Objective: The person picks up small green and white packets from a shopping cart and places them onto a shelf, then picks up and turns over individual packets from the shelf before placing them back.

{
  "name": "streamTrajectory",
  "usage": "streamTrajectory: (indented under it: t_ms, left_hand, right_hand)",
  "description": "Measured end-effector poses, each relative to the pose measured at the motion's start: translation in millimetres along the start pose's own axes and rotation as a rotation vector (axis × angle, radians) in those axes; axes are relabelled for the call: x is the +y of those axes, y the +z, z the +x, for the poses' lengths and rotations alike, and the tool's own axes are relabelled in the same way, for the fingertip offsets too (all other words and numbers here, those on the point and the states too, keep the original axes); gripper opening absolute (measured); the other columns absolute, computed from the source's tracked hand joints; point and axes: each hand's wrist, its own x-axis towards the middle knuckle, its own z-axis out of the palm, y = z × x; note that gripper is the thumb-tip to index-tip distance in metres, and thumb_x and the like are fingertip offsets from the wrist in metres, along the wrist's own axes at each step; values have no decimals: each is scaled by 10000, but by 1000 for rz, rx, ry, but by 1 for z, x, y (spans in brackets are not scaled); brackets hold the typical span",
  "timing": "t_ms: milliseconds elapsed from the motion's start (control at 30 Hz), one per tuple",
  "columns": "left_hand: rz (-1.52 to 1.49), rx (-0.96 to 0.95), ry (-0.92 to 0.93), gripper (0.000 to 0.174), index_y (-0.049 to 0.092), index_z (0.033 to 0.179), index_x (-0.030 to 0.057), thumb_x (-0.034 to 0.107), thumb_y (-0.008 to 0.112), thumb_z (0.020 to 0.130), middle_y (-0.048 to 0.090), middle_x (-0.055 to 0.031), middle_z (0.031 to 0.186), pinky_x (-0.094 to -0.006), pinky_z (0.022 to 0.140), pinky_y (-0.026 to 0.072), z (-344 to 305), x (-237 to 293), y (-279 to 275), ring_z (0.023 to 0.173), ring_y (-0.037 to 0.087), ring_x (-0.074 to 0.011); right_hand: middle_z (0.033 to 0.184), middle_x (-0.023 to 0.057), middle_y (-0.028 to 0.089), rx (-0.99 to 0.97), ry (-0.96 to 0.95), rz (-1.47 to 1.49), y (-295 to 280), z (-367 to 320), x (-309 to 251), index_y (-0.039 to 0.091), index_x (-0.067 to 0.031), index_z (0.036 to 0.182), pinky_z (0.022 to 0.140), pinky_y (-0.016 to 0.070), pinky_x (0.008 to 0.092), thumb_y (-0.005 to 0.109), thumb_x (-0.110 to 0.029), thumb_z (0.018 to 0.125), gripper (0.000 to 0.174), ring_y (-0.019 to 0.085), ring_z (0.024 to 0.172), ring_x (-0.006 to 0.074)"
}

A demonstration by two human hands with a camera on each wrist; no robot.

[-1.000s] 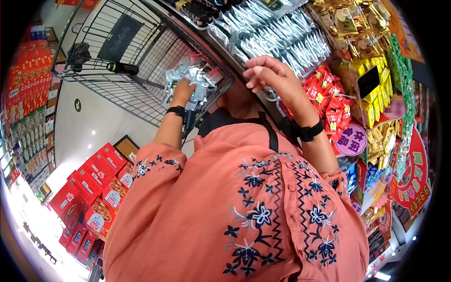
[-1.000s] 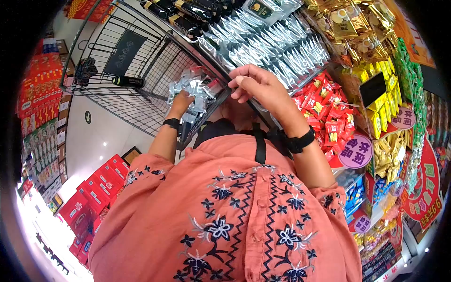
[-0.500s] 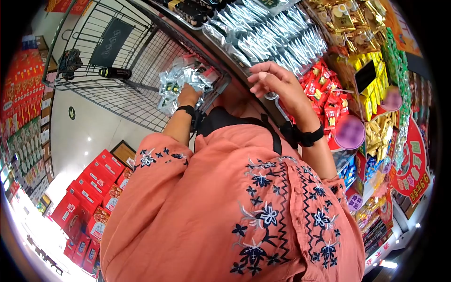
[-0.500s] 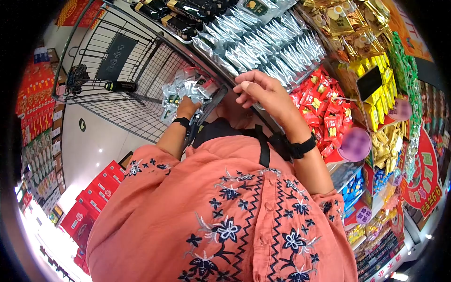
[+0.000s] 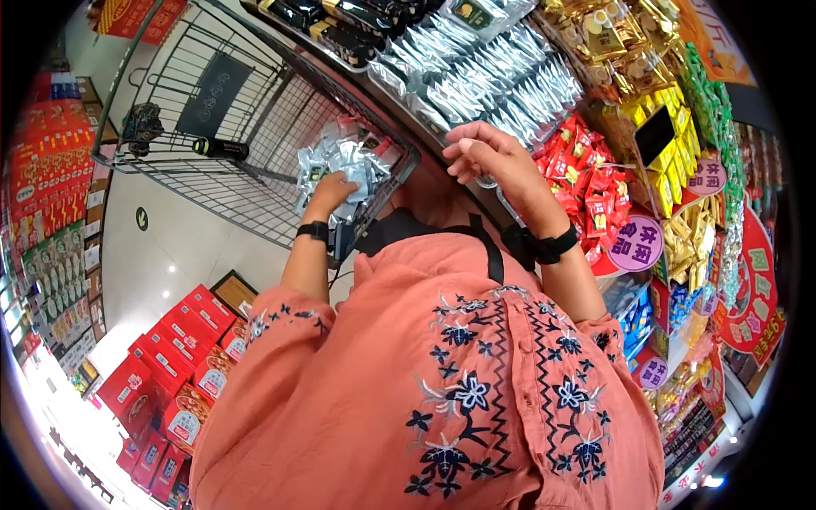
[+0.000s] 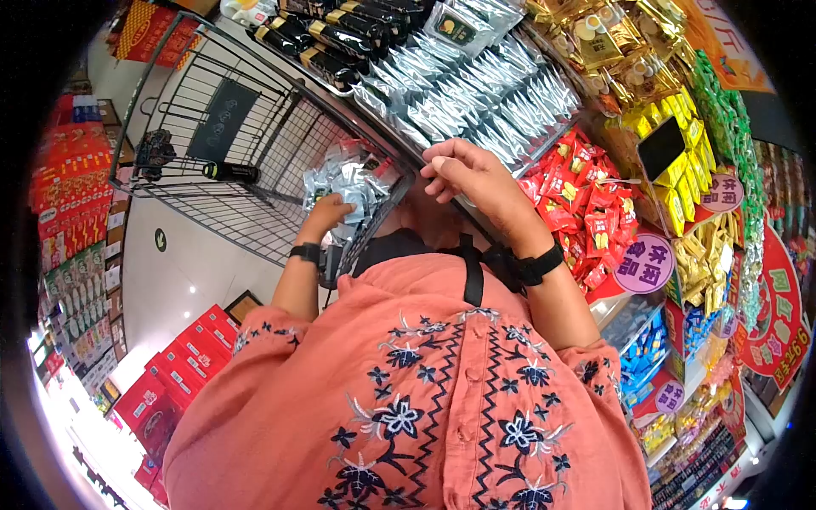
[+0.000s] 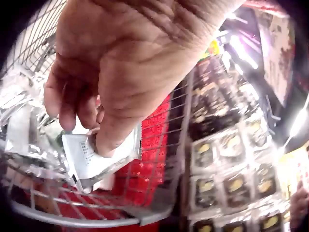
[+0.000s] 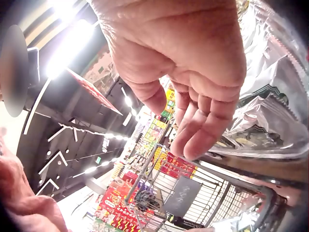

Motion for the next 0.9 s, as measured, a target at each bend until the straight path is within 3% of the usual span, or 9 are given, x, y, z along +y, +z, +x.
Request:
streamTrajectory:
  t_ms: [33, 100, 200, 300, 367, 467, 567, 700, 900]
  left_hand:
    - [-101, 38, 22, 293, 657, 878, 65, 335, 768, 856, 570, -6, 690, -274, 525, 416, -12, 14, -13, 585, 510, -98]
    - [-275, 152, 160, 283, 673, 956, 59, 322, 755, 889, 583, 5, 717, -251, 535, 414, -40, 51, -43, 603, 514, -76]
    - [-442, 312, 305, 219, 673, 1043, 21, 199, 731, 928, 646, -17, 818, -241, 644, 475, -94, 129, -82, 746, 587, -73]
    - [-699, 379, 613, 199, 662, 1154, 35, 83, 686, 963, 673, -26, 929, -203, 703, 490, -146, 210, -87, 812, 597, -48]
    - [-404, 473, 825, 331, 656, 1216, 35, -56, 665, 898, 693, -53, 1099, -260, 866, 526, -166, 240, -84, 1004, 655, -124]
    - [-299, 468, 1018, 399, 665, 1219, 42, -119, 633, 856, 702, -80, 1139, -280, 915, 520, -178, 266, -62, 1060, 667, -168]
    - [-291, 302, 1033, 430, 630, 1288, 27, -118, 598, 884, 657, -77, 1233, -282, 972, 496, -185, 279, -43, 1115, 630, -155]
    - [-390, 266, 1017, 468, 562, 1379, 24, -107, 531, 931, 636, -102, 1261, -284, 971, 496, -194, 296, -18, 1122, 624, -163]
    - [-585, 196, 727, 329, 565, 1320, -2, 220, 467, 1099, 669, -88, 1111, -251, 751, 549, -199, 301, -1, 909, 651, -103]
  right_hand:
    - [1073, 106, 698, -2, -1, 6, 1, 1, -1, 623, 1, 1240, 785, 555, 276, 584, -242, 1023, 328, 684, 884, 150]
    - [1072, 107, 698, -7, -5, 18, 2, 2, -3, 624, 1, 1236, 785, 556, 276, 583, -246, 1025, 328, 685, 885, 149]
    - [1070, 99, 691, -59, -37, 45, 5, 2, -10, 618, -11, 1226, 778, 562, 284, 585, -275, 1030, 330, 688, 882, 152]
    - [1068, 118, 693, -89, -63, 83, 14, -4, -27, 603, 4, 1249, 769, 568, 294, 559, -344, 1045, 406, 703, 873, 172]
    - [1064, 133, 696, -104, -71, 140, 17, -9, -39, 593, 19, 1266, 766, 570, 297, 545, -379, 1050, 455, 710, 865, 188]
    - [1038, 151, 691, -167, -137, 294, 12, -11, -44, 577, 36, 1277, 723, 589, 311, 543, -431, 1048, 521, 721, 839, 227]
    - [1004, 118, 685, -178, -200, 291, 5, -25, -54, 590, 19, 1246, 681, 596, 297, 602, -341, 1030, 420, 715, 821, 195]
    - [1018, 78, 688, -116, -276, 279, -11, -37, -46, 584, 15, 1259, 673, 594, 283, 656, -218, 998, 357, 690, 799, 149]
    - [1026, 55, 685, 32, -367, 307, -30, -60, -38, 578, -17, 1282, 697, 588, 284, 645, -218, 1005, 349, 670, 809, 122]
